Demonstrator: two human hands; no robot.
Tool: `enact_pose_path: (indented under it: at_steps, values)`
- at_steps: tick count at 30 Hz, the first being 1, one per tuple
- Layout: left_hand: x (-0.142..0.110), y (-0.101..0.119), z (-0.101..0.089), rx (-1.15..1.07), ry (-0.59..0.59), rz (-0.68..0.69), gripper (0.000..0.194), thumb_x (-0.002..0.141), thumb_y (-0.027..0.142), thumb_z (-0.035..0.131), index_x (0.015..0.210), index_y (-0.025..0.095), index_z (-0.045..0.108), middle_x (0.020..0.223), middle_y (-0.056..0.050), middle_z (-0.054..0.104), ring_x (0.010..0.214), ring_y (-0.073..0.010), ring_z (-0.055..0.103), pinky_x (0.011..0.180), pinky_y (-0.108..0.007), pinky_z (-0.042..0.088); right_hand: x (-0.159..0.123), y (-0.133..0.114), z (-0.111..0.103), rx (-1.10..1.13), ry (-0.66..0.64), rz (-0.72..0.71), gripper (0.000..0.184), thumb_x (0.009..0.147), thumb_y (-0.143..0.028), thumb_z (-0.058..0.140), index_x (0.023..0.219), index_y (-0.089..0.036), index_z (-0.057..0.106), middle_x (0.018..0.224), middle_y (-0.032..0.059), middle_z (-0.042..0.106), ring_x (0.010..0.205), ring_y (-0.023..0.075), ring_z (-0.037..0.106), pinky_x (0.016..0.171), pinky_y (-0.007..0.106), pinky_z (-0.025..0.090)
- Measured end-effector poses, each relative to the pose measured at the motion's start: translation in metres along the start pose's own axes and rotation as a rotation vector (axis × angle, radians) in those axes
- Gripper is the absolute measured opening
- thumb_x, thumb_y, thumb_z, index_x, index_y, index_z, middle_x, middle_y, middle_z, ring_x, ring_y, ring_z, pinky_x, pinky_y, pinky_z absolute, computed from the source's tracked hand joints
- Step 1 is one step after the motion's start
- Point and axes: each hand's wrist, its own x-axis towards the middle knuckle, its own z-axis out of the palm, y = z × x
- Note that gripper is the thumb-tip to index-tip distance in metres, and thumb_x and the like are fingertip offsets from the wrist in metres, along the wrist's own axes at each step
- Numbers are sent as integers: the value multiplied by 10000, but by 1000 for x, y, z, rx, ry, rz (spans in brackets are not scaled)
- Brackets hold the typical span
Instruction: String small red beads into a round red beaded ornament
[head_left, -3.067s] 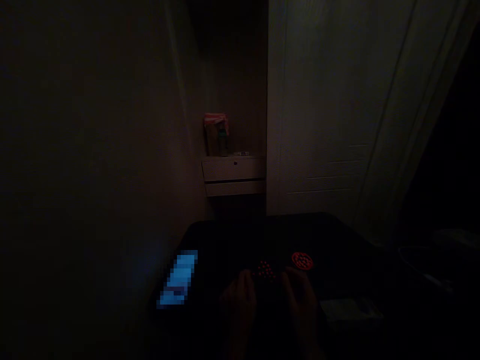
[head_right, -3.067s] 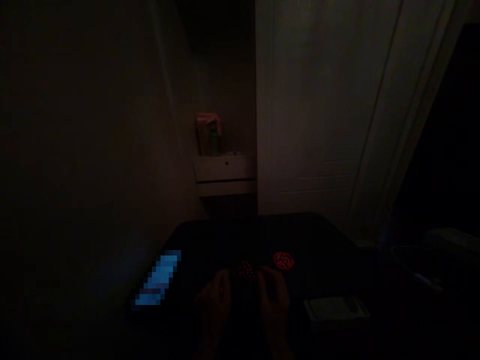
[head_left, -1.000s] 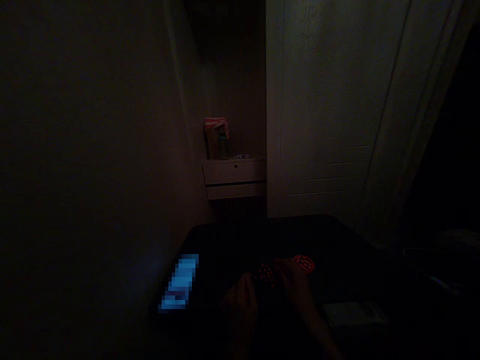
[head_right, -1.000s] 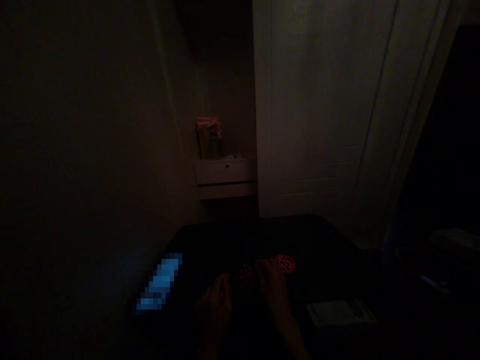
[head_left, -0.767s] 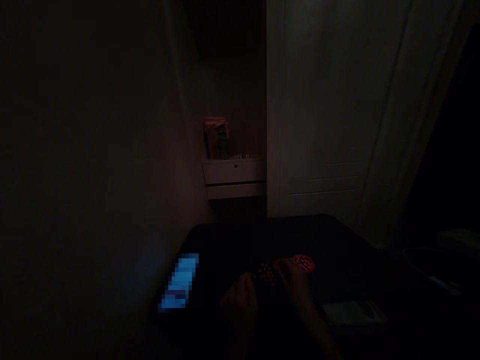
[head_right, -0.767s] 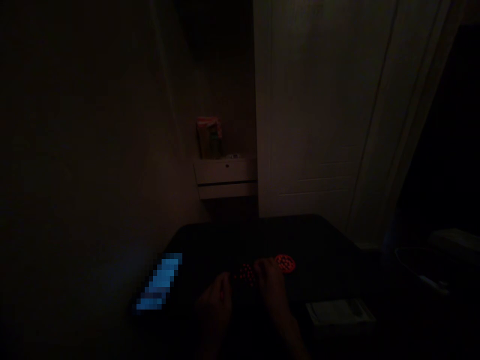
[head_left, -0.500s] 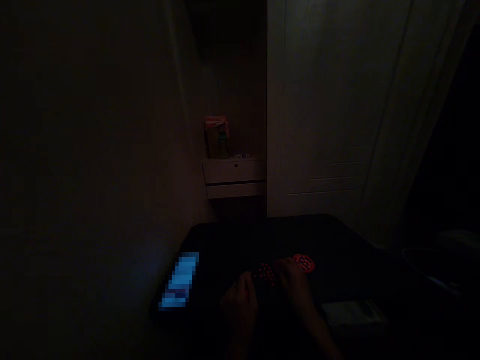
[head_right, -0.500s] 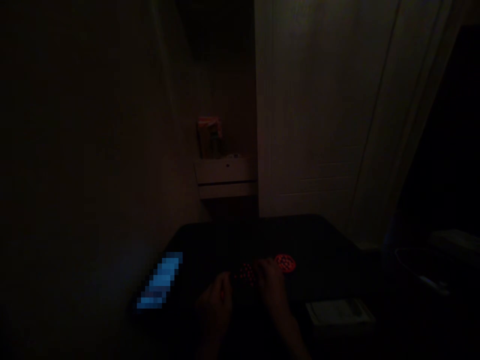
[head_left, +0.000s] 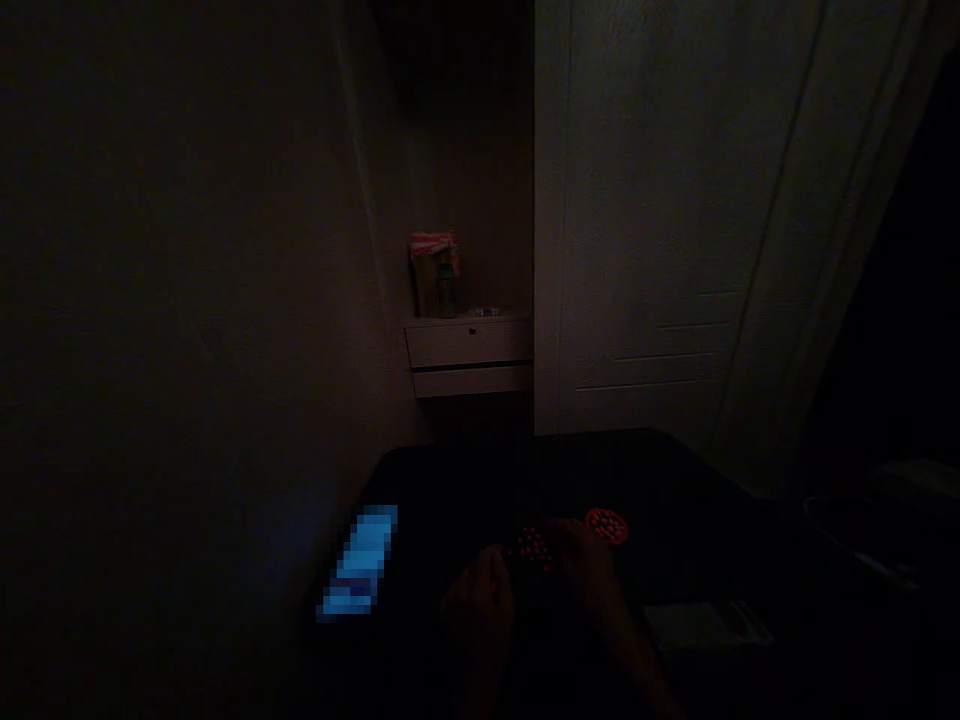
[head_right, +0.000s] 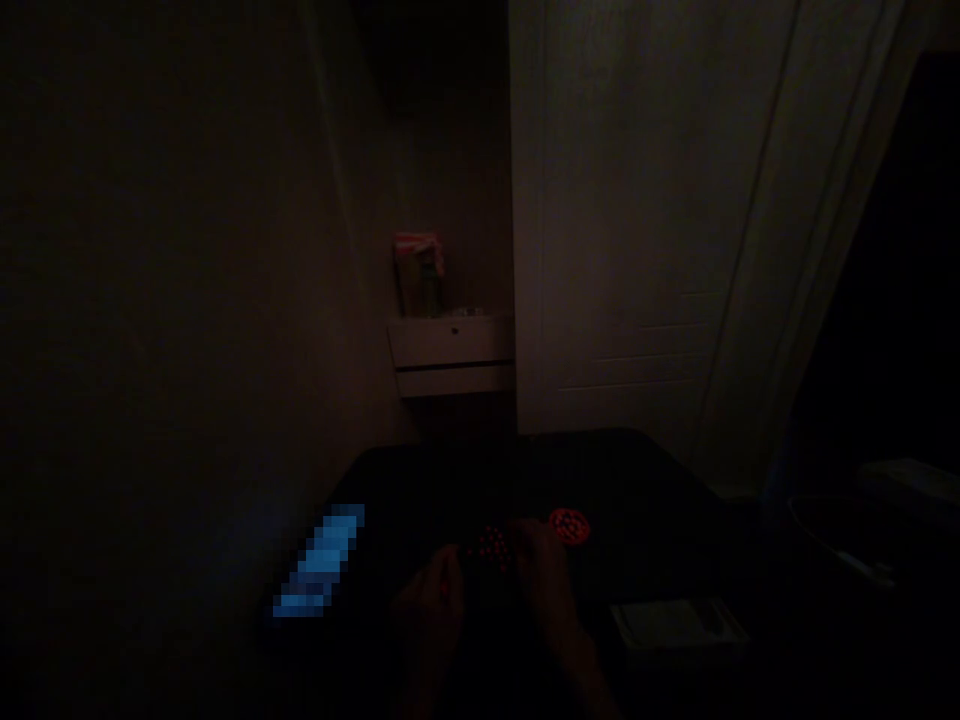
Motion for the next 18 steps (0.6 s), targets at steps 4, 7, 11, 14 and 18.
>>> enact_pose_path:
  at_steps: [4,7,11,14,18]
  values:
    - [0,0,0,-13,-6,-7,328,1026,242,405,944,212,721,792,-32,794,654,-165,741,583,-227,513,-1,-1,-1,8,12,1,269,892,-232,526,985,-206,777,975,108,799,922,285,738,852,415,558]
    - [-2,-1,1,-16,-15,-13,321,1026,243,406,965,210,719,804,-35,795,649,-167,740,584,-231,515,-1,-2,-2,15,27,-1,260,900,-246,518,970,-202,765,960,111,793,907,284,739,832,415,565]
    - [-3,-3,2,-19,-18,-12,323,1029,249,400,980,203,717,814,-42,796,663,-176,744,593,-240,525,-2,-4,-3,20,40,-18,263,901,-240,507,984,-188,752,965,114,781,917,277,732,842,419,561]
    - [-4,-3,3,-33,-23,-17,316,1025,247,410,968,211,719,808,-41,793,663,-171,743,602,-233,529,-2,-6,-4,20,36,-37,269,871,-193,501,948,-188,758,944,109,773,902,265,726,830,405,561]
    - [-4,-3,3,-22,-13,-14,312,1023,253,418,960,205,720,782,-43,788,648,-174,740,597,-235,536,-2,-7,-4,13,31,-51,263,826,-150,516,877,-197,769,911,96,757,873,258,717,812,395,556]
